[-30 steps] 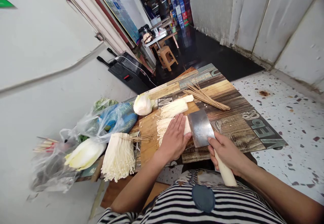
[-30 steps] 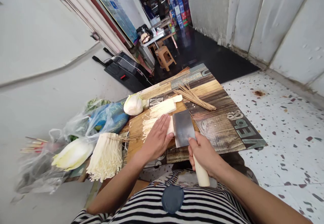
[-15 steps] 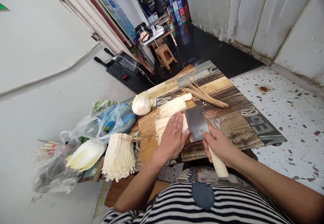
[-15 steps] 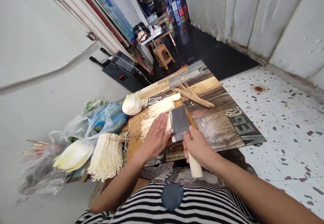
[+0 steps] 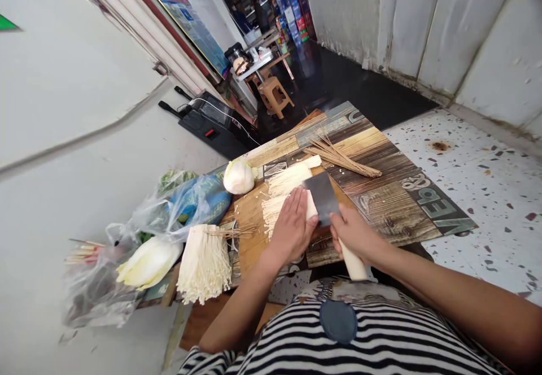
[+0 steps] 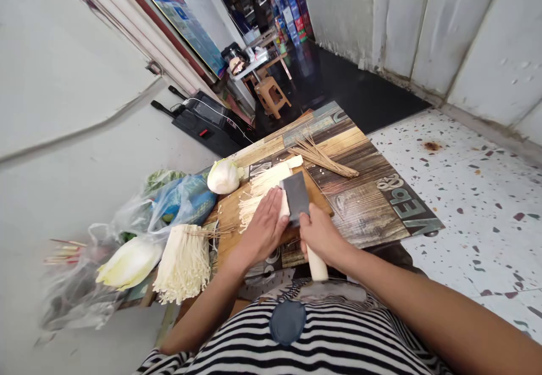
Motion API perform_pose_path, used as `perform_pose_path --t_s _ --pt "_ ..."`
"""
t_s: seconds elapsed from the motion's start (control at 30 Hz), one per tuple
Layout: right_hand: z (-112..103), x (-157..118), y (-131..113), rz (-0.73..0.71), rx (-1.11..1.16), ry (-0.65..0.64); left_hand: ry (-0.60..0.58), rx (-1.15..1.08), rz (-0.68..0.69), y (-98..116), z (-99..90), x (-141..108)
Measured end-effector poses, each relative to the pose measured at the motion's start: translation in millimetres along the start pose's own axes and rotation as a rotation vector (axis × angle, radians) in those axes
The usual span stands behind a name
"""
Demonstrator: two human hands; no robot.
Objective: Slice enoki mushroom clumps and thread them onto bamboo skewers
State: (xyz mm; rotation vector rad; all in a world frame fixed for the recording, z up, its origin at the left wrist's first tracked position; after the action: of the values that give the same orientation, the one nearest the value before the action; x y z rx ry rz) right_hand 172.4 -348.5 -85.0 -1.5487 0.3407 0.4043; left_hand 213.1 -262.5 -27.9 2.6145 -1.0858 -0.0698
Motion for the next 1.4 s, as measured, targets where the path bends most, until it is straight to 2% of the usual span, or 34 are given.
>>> perform_pose_path --t_s 0.1,0.23,0.4,0.47,0.6,0.67,0.7,0.77,0.83,0.9,0.97,1.0,1.07,1.1,1.17,1.27,1.33,1.4 --pt "6.1 -1.6 3.3 -0.008 -0.028 -0.02 -0.009 0.005 0.004 -1.2 0.6 1.3" --pt "12.9 7.1 -6.0 -0.034 -0.036 -0.001 -0.009 -0.016 -0.061 -11.5 -0.1 2.8" --pt "24.1 2.9 -5.0 -0.02 -0.083 -0.019 -0.016 -0.045 -0.023 -8.6 -2.0 1.2" --pt "29.5 3.7 -6.4 -0.017 -0.09 -0.014 -0.016 -0.062 -0.057 -12.9 -3.9 2.6" --pt "40.7 6.4 -17.7 -0.026 -0.104 -0.002 -0.06 -0.129 -0.115 -17.6 -3.1 1.1" --pt "42.7 -1.3 -27.5 -0.051 -0.145 -0.006 -0.018 -0.177 -0.086 -10.2 -10.6 -4.8" --pt "42.6 -7.8 -34.9 -0.071 -0.165 -0.011 0.042 -0.199 -0.066 -5.3 -20.0 -8.7" --pt "41.0 -23.9 -61.0 -0.162 -0.249 -0.017 0.216 -0.228 -0.017 5.2 -50.9 -17.7" --pt "40.5 -41.5 -104.6 -0.328 -0.396 -0.003 0.401 -0.22 0.047 15.3 -93.5 -25.3" --pt "42.6 -56.0 -157.0 -0.517 -0.507 0.024 0.529 -0.171 0.112 21.6 -139.0 -25.1" --pt "47.0 -59.6 -203.5 -0.649 -0.478 -0.002 0.601 -0.109 0.142 18.1 -179.6 -13.6" --pt "47.2 -54.7 -220.7 -0.671 -0.433 -0.017 0.618 -0.085 0.142 12.0 -195.0 -3.5" --pt "42.9 -31.0 -237.7 -0.626 -0.301 -0.05 0.622 -0.059 0.128 -6.4 -210.0 23.1" --pt "40.1 -13.4 -235.6 -0.56 -0.234 -0.078 0.597 -0.062 0.112 -17.9 -207.1 38.8" --pt "32.9 26.0 -213.6 -0.395 -0.186 -0.11 0.473 -0.08 0.039 -43.4 -178.5 71.6" --pt "20.2 77.6 -163.0 -0.223 -0.207 -0.111 0.172 -0.094 -0.162 -80.7 -98.4 104.9" --pt "13.0 102.5 -129.1 -0.122 -0.215 -0.098 0.084 -0.085 -0.207 -91.4 -56.3 112.6" --pt "4.8 117.3 -104.9 -0.046 -0.214 -0.072 0.022 -0.073 -0.226 -97.4 -26.4 116.7"
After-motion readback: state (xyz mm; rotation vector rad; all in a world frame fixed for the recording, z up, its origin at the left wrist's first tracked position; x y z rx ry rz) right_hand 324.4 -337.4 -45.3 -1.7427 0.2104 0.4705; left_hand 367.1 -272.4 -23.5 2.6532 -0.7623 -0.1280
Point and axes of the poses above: each hand's wrist, its own x-axis towards the middle knuckle, its own z-axis out of the palm, y = z × x, the point moved 10 cm from there along x, towards the middle knuckle, and after that the axes turned 13 degrees about -x, right-handed, at the moved point
